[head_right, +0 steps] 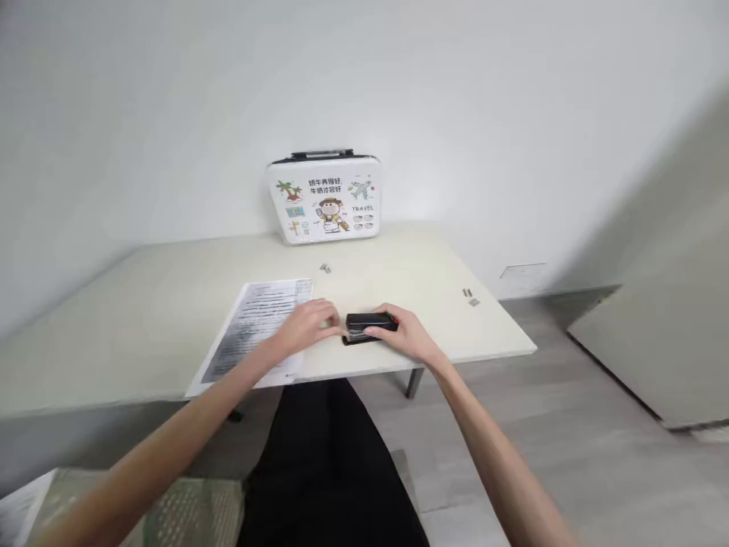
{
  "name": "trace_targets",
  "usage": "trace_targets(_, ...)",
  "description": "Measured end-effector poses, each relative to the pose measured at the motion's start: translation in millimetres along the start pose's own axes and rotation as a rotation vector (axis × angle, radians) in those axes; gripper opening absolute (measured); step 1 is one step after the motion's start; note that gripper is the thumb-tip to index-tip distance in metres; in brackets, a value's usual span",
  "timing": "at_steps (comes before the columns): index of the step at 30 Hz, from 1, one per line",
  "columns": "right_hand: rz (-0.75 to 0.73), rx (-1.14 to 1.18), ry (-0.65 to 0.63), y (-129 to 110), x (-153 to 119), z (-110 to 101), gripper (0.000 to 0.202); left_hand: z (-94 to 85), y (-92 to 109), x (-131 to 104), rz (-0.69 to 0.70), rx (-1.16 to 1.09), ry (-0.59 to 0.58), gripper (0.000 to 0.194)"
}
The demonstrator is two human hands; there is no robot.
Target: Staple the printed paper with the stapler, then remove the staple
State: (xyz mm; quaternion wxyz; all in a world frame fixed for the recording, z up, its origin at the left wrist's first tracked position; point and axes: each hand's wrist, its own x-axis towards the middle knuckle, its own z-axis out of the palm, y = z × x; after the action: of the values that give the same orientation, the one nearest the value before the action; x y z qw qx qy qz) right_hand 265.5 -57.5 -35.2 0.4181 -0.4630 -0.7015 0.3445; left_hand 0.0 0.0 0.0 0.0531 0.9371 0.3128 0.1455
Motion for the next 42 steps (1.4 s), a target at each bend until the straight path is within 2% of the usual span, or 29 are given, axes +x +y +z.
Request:
trace_targets(3, 0.028, 0.012, -0.007, 2.1, -3.5, -0.5, 0.039, -14.0, -15.2, -45.9, -0.086, 0.021, 0.057, 0.035)
trace_targets(5, 0.045, 0.021, -0.011, 2.2, -5.0, -0.8, 0.038, -24.7, -25.3, -79.8, -0.134, 0.028, 0.048, 0.032)
trace_targets(9, 0.076, 0.018, -0.01, 0.0, -6.2, -1.2, 0.035, -43.8, -38.5, -146.1, -0.24, 0.027, 0.022, 0.044)
trace_targets(11, 0.08, 0.009, -0.009, -0.4, -6.2, -1.2, 0.037, -47.4, -39.2, -170.3, -0.269, 0.04, -0.005, 0.053)
trace_targets(14, 0.078, -0.009, -0.008, 0.6, -6.3, -0.7, 0.039, -44.1, -35.5, -190.1, -0.297, 0.06, -0.042, 0.058)
trace_targets(19, 0.093, -0.054, -0.006, 1.3, -7.2, 0.5, 0.04, -30.9, -29.3, -195.5, -0.313, 0.137, -0.015, 0.058)
trace_targets(25, 0.1, -0.08, 0.0, -0.1, -8.6, 2.9, 0.041, -20.6, -22.7, -194.7, -0.238, 0.212, -0.025, 0.078)
trace_targets(29, 0.092, -0.111, 0.005, 0.7, -9.1, 3.8, 0.043, -11.9, -10.0, -185.1, -0.172, 0.229, -0.012, 0.056)
trace_targets(31, 0.093, -0.119, 0.006, 1.3, -9.1, 4.2, 0.044, -6.8, -1.8, -177.5, -0.16, 0.219, 0.003, 0.052)
trace_targets(37, 0.108, -0.106, 0.004, -0.1, -9.3, 5.6, 0.044, 11.4, 19.7, -154.6, -0.145, 0.179, 0.074, 0.049)
trace_targets(42, 0.105, -0.111, 0.004, 0.9, -9.1, 7.1, 0.044, 16.2, 28.4, -145.7, -0.152, 0.12, 0.053, 0.052)
